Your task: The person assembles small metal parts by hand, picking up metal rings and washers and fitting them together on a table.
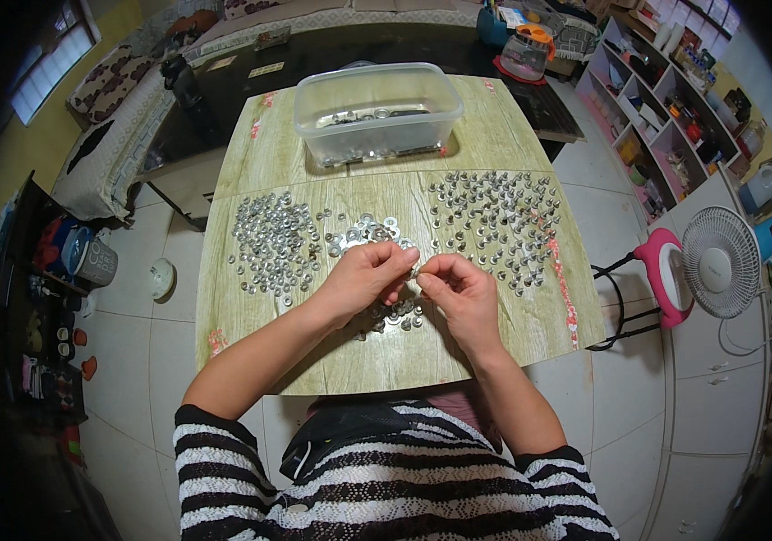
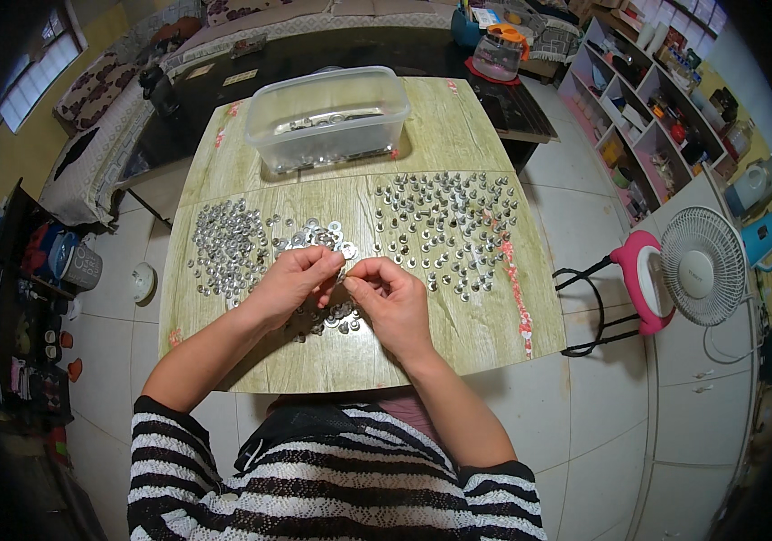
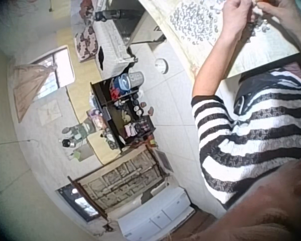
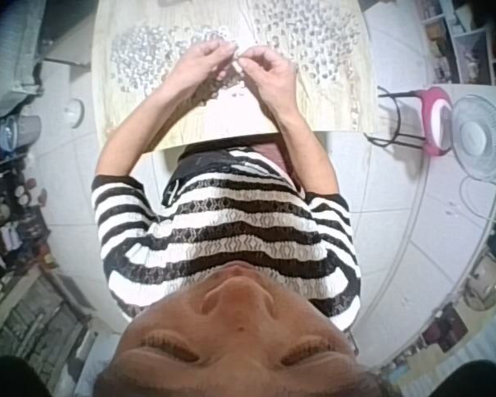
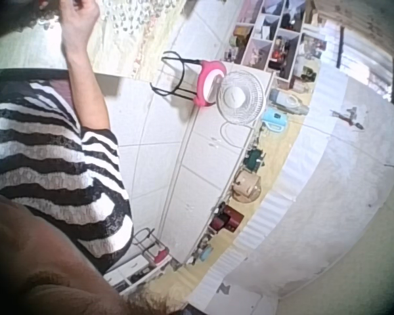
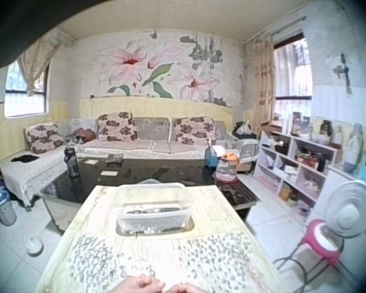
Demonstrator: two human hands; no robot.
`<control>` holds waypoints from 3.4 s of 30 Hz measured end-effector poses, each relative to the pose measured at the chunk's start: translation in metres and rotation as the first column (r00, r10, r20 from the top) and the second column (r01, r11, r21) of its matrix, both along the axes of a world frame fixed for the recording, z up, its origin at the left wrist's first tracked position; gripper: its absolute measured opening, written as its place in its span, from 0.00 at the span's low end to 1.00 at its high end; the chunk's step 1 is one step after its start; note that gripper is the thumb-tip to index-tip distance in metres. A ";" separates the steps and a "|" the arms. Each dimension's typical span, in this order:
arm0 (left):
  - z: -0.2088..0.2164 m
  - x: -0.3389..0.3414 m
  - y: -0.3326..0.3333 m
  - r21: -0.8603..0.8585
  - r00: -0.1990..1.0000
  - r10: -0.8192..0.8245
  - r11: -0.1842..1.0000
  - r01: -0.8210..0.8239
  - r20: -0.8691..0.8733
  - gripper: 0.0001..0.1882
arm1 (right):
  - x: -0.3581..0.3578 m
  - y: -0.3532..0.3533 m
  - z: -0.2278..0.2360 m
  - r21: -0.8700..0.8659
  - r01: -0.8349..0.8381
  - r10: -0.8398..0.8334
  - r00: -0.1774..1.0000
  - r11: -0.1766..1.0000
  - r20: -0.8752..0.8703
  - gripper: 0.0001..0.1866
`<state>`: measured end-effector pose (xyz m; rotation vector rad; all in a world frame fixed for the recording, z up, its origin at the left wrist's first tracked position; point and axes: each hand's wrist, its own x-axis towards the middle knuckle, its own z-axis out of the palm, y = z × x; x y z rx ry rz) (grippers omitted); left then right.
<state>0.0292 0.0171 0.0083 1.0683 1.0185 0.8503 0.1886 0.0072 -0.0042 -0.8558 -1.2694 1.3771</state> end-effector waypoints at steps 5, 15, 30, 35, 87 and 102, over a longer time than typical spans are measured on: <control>0.006 0.002 -0.005 0.029 0.990 0.030 0.999 -0.035 0.140 0.12 | 0.001 0.001 0.001 -0.028 0.000 0.000 1.000 1.000 0.003 0.04; 0.005 0.000 -0.004 0.073 1.000 0.003 0.997 -0.005 0.028 0.09 | 0.000 0.000 0.001 -0.037 -0.019 0.018 0.999 0.999 -0.034 0.04; 0.006 0.001 -0.004 0.060 0.999 0.003 0.998 -0.001 -0.032 0.13 | -0.001 0.000 0.001 -0.065 -0.030 0.028 0.999 0.997 -0.028 0.03; 0.008 -0.001 -0.002 0.029 0.993 -0.025 0.999 0.028 -0.116 0.14 | 0.000 0.000 0.001 -0.055 -0.037 0.036 0.999 0.998 -0.019 0.03; -0.010 -0.099 0.043 0.665 0.504 0.528 0.736 0.130 -0.683 0.10 | 0.018 0.025 0.012 -0.038 -0.105 0.111 0.974 0.994 0.195 0.03; 0.017 -0.054 0.021 0.646 0.722 0.281 0.706 0.291 -0.632 0.15 | -0.023 0.091 0.040 0.022 -0.376 0.145 0.410 0.926 0.900 0.06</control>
